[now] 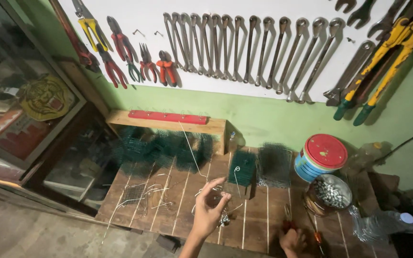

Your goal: The person assembles a small wire mesh cage by bending and twisting wire, then using pliers and a screwdriver to secure the mesh to the frame. They repeatedly bend wire ends, twist connections, and tighten joints to form a rectangular enclosure.

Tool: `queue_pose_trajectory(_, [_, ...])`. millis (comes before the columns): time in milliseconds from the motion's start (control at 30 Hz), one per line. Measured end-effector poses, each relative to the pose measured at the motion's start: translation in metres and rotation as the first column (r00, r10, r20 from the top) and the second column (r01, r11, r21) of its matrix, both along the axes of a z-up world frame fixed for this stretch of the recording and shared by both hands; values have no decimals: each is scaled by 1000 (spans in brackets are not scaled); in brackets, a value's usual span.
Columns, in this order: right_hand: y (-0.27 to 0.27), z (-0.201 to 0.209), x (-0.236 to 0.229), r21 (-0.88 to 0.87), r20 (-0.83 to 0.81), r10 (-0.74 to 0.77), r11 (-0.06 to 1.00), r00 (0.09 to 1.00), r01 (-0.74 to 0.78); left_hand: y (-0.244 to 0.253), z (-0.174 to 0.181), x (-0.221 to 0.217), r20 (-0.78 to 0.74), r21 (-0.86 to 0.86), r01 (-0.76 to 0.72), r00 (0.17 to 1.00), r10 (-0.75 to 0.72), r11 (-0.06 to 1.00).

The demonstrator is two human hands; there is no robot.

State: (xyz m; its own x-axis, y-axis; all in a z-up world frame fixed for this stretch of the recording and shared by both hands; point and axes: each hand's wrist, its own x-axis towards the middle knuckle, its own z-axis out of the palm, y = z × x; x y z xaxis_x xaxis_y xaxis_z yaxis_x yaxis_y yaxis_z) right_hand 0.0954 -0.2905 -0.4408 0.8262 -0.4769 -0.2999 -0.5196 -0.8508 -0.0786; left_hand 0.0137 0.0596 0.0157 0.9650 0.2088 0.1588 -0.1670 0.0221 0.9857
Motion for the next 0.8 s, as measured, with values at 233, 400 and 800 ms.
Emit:
queue_pose_trajectory(233, [-44,-29,32,462,202,-341,860,918,218,21,-4,4,-17,-92,52,998,-53,994])
queue_pose_trajectory(400, [-59,14,32,818,386,-511,574,769,-29,40,-7,9,18,-36,100,995,-99,994])
queue_pose_trajectory(800, [113,348,-43,796,360,-157,-462,920,-391,64,-19,-1,41,-80,215,976,-212,973])
